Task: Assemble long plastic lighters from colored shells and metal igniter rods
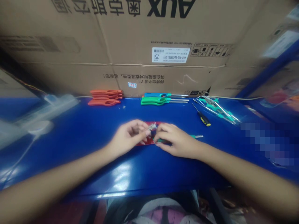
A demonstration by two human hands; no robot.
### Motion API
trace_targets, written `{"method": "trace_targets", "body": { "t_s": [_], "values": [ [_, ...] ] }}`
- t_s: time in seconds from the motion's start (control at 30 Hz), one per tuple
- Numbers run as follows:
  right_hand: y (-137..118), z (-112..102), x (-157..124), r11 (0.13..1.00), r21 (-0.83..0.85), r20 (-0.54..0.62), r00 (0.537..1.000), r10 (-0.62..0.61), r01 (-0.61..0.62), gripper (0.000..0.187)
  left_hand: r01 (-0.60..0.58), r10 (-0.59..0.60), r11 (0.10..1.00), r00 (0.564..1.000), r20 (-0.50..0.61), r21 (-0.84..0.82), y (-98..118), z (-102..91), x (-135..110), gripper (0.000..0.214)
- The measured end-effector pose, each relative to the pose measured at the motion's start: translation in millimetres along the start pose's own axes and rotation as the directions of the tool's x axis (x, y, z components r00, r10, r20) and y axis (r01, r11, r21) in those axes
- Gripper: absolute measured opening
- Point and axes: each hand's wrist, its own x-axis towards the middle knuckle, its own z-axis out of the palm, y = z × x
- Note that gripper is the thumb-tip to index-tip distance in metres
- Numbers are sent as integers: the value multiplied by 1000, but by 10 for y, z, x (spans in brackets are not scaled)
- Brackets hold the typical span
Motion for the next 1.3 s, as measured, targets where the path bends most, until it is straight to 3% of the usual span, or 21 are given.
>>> {"method": "trace_targets", "body": {
  "t_s": [0.2,0.3,0.37,0.43,0.53,0.6,0.9,1.3],
  "values": [
    [-20,-2,27,976,217,-64,997,30,-15,7,-2,2,999,1000,15,48,3,-7,7,38],
    [-23,-18,31,939,314,-99,979,178,-139,6,27,-31,996,998,47,90,18,-52,13,38],
    [-13,-27,32,861,431,-62,943,326,-269,4,54,-66,992,993,100,118,37,-94,16,36],
    [1,-34,33,727,577,42,902,430,-373,8,68,-91,987,983,157,147,54,-129,16,33],
    [24,-37,38,553,719,165,877,452,-420,18,60,-96,983,974,205,174,66,-149,13,30],
    [41,-32,43,509,758,188,884,429,-408,22,62,-100,982,971,217,178,62,-142,13,27],
    [122,8,52,540,776,136,922,363,-327,28,60,-97,986,967,236,158,19,-154,39,28],
    [130,-32,50,594,735,126,927,354,-327,33,116,-148,982,964,221,148,19,-162,50,31]
  ]
}}
